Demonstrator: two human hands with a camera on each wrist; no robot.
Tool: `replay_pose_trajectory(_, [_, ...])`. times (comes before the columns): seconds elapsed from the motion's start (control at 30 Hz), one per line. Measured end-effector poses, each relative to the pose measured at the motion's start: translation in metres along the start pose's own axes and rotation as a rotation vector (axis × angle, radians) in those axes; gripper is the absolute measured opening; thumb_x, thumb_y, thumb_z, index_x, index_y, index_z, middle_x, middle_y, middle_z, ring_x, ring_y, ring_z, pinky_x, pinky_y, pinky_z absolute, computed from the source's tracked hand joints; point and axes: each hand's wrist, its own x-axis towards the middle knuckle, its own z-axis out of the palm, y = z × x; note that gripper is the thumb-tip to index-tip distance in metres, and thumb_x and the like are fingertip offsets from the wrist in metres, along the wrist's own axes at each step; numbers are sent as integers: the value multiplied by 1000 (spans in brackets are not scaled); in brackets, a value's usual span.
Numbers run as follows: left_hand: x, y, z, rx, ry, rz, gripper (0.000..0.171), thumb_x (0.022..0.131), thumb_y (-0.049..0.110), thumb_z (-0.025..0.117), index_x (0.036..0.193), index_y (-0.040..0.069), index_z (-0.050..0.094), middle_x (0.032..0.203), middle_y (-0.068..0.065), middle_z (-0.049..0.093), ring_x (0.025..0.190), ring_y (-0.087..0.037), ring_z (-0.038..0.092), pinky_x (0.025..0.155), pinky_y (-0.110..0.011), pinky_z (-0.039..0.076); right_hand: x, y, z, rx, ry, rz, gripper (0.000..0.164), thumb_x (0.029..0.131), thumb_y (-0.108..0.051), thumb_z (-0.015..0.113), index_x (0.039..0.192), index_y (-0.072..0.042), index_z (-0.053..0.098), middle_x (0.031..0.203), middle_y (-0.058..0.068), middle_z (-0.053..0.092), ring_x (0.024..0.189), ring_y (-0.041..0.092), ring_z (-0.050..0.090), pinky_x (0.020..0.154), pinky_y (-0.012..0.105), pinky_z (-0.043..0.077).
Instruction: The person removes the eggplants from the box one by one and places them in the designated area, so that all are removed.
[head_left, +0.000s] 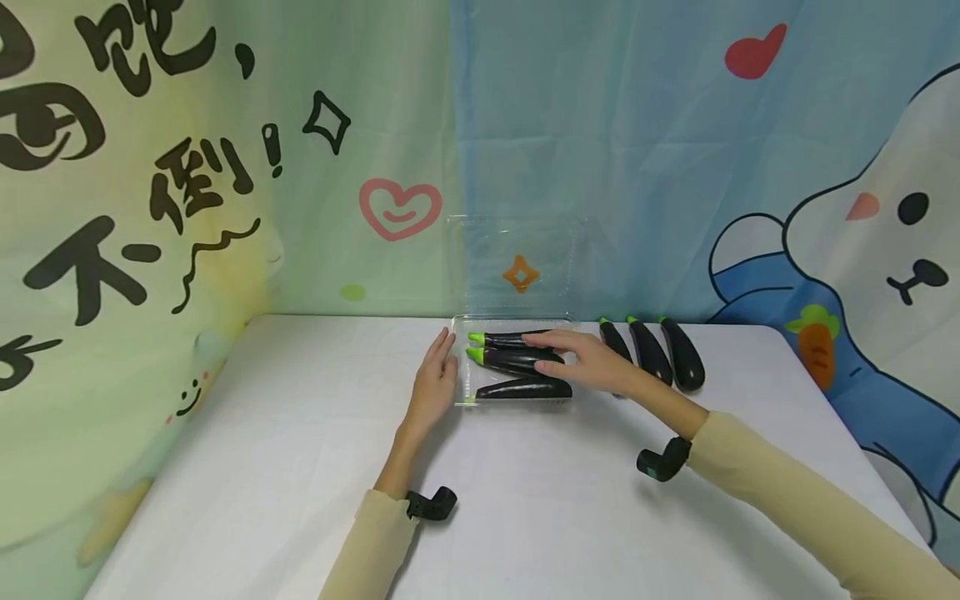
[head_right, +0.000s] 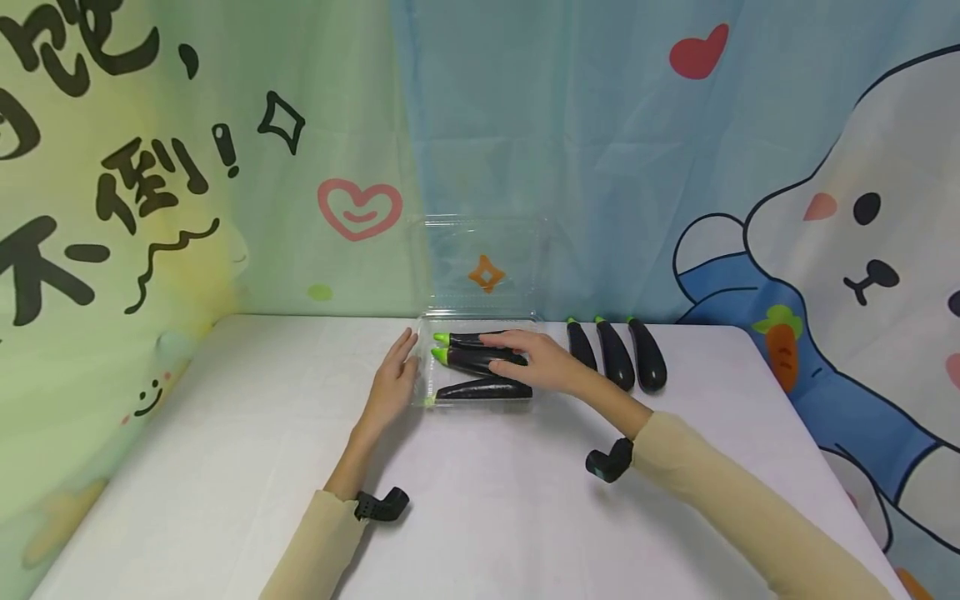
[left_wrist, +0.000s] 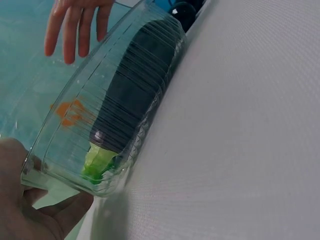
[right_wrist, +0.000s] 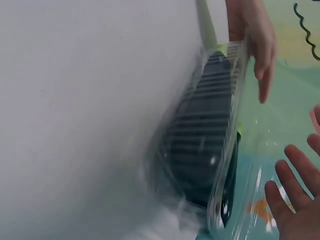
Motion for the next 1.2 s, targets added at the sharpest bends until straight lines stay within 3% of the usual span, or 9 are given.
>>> replay_pose_trajectory(0.4, [0,0,1,16,3,-2,45,102,14,40,146,5,43,159,-3,33,147,-23,29,121,-44,26,24,-4,21,-70,-172,-74,50,95,-29,60,139,-6,53,141,11,56,131,30,52,105,49,46])
replay_pose_trajectory(0.7, [0,-1,0,25,1,10,46,102,14,39,146,5,42,159,-5,33,147,-25,30,121,-45,27,34,2,34,-55,-253,-72,49,97,-28,58,141,-7,51,134,13,62,121,26,61,96,40,54])
replay_pose_trajectory(0.8, [0,-1,0,26,0,11,46,102,15,38,146,5,42,159,-5,32,147,-25,29,121,-46,26,37,3,37,-56,-266,-71,49,97,-28,58,140,-7,51,130,13,64,118,26,63,96,41,54])
replay_pose_trajectory(1.2, [-1,0,0,20,2,9,45,102,14,39,146,5,42,159,-5,33,147,-25,30,120,-46,27,39,9,45,-108,-308,-27,45,97,-32,57,138,-13,56,138,7,59,131,27,53,106,48,46])
